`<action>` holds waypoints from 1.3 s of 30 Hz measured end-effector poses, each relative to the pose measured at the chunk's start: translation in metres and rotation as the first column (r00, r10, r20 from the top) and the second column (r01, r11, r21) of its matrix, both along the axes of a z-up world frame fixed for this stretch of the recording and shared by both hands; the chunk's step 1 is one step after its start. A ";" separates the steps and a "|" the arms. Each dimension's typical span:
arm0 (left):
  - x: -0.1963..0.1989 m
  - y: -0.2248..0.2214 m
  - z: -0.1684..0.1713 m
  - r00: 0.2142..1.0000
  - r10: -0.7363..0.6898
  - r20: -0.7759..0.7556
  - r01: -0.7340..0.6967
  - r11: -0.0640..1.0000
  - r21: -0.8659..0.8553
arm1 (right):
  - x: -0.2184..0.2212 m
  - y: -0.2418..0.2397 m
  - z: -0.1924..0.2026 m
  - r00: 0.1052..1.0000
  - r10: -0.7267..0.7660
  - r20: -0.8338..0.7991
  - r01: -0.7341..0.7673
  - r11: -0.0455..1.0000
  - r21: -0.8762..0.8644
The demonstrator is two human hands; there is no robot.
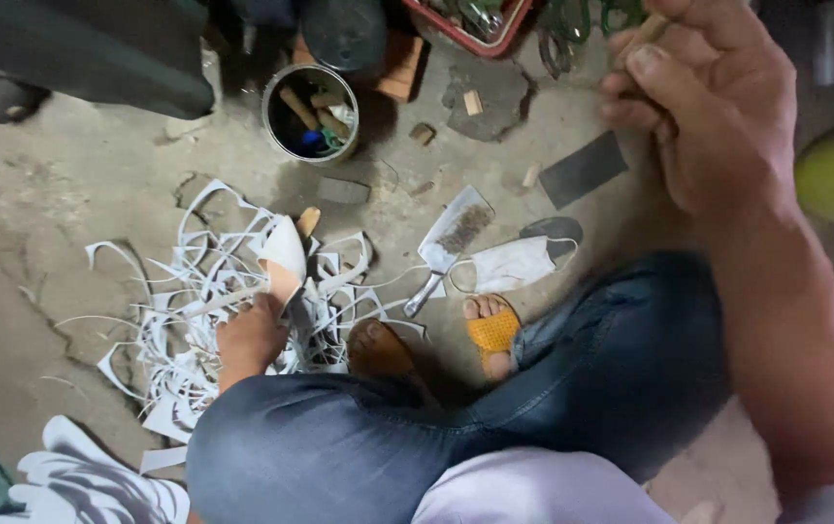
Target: Repairing a shoe by attaching a heel component, applying adhesive, and trimming the sole with a knife.
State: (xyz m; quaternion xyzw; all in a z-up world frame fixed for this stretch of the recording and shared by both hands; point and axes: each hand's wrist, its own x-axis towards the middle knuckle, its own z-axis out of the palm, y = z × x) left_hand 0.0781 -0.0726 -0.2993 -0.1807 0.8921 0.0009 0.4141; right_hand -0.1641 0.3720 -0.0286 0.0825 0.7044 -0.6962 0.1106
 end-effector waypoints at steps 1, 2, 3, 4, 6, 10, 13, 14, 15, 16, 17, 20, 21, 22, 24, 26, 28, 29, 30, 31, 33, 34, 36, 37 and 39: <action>0.003 0.003 -0.006 1.000 -0.008 0.006 0.008 1.000 0.012 | -0.001 0.008 -0.005 1.000 -0.008 0.006 0.008 1.000 0.012; 0.004 0.006 -0.013 1.000 0.001 -0.013 -0.001 1.000 0.014 | -0.001 0.017 -0.009 0.998 0.053 -0.037 -0.045 0.982 0.182; 0.004 0.009 -0.018 0.999 0.010 -0.032 -0.010 1.000 0.015 | 0.000 0.027 -0.012 0.990 0.120 -0.067 -0.090 0.933 0.348; -0.009 0.013 -0.003 1.000 -0.005 -0.029 0.005 1.000 0.022 | 0.003 0.040 -0.025 0.992 0.106 -0.062 -0.077 0.932 0.354; -0.038 0.021 0.030 0.997 0.020 -0.072 -0.017 0.999 0.050 | 0.010 0.067 -0.049 0.996 0.020 0.085 -0.049 0.936 0.349; -0.091 0.005 0.106 0.975 0.185 -0.121 -0.129 0.922 0.366 | 0.063 0.118 -0.162 0.972 0.228 -0.063 -0.186 0.902 0.389; -0.118 -0.003 0.139 0.960 0.186 -0.209 -0.069 0.882 0.466 | 0.104 0.114 -0.226 0.842 0.413 0.347 -0.539 0.667 0.514; -0.122 -0.003 0.150 0.938 0.240 -0.250 -0.074 0.844 0.531 | 0.119 0.099 -0.226 0.864 0.368 0.344 -0.503 0.663 0.554; -0.126 -0.003 0.160 0.910 0.297 -0.288 -0.074 0.802 0.592 | 0.135 0.083 -0.224 0.884 0.323 0.339 -0.467 0.656 0.593; -0.123 -0.003 0.171 0.908 0.309 -0.283 -0.094 0.808 0.581 | 0.144 0.087 -0.247 0.875 0.342 0.344 -0.484 0.655 0.580; -0.121 -0.003 0.184 0.906 0.312 -0.287 -0.082 0.793 0.604 | 0.153 0.091 -0.269 0.845 0.471 0.255 -0.500 0.526 0.688; -0.107 0.001 0.215 0.910 0.315 -0.269 -0.112 0.813 0.571 | 0.152 0.071 -0.294 0.750 0.642 0.158 -0.447 0.316 0.837; -0.100 0.003 0.225 0.920 0.309 -0.240 -0.146 0.840 0.522 | 0.146 0.060 -0.295 0.723 0.674 0.148 -0.401 0.236 0.885; -0.089 0.001 0.228 0.914 0.326 -0.242 -0.164 0.842 0.515 | 0.130 0.044 -0.296 0.709 0.691 0.143 -0.407 0.236 0.882; -0.067 -0.004 0.235 0.919 0.332 -0.212 -0.236 0.895 0.378 | 0.098 0.010 -0.299 0.666 0.740 0.099 -0.484 0.327 0.812; -0.044 -0.005 0.241 0.927 0.357 -0.113 -0.322 0.913 0.250 | 0.076 -0.020 -0.310 0.638 0.769 0.035 -0.469 0.353 0.809; -0.021 -0.008 0.244 0.919 0.395 -0.014 -0.391 0.913 0.116 | 0.058 -0.046 -0.322 0.610 0.792 -0.028 -0.456 0.380 0.805; -0.008 -0.011 0.244 0.912 0.409 0.021 -0.409 0.909 0.082 | 0.051 -0.056 -0.329 0.599 0.796 -0.084 -0.407 0.394 0.824; 0.005 -0.014 0.244 0.905 0.422 0.052 -0.425 0.904 0.049 | 0.043 -0.068 -0.334 0.586 0.797 -0.144 -0.353 0.411 0.840; 0.009 -0.013 0.247 0.898 0.438 0.048 -0.440 0.897 0.043 | 0.038 -0.071 -0.347 0.573 0.806 -0.149 -0.360 0.411 0.838; 0.017 -0.012 0.254 0.860 0.510 0.036 -0.511 0.859 0.033 | 0.031 -0.080 -0.374 0.544 0.826 -0.146 -0.297 0.353 0.887; 0.019 -0.013 0.255 0.853 0.521 0.035 -0.522 0.852 0.025 | 0.031 -0.082 -0.375 0.533 0.832 -0.151 -0.305 0.355 0.884; 0.022 -0.014 0.255 0.883 0.467 -0.050 -0.463 0.883 0.079 | 0.029 -0.084 -0.375 0.513 0.820 -0.256 -0.211 0.409 0.888; 0.022 -0.015 0.256 0.878 0.476 -0.052 -0.472 0.878 0.077 | 0.028 -0.084 -0.371 0.504 0.824 -0.259 -0.214 0.410 0.887; 0.017 -0.016 0.257 0.848 0.528 -0.040 -0.524 0.848 0.080 | 0.025 -0.079 -0.361 0.576 0.817 -0.024 -0.490 0.369 0.789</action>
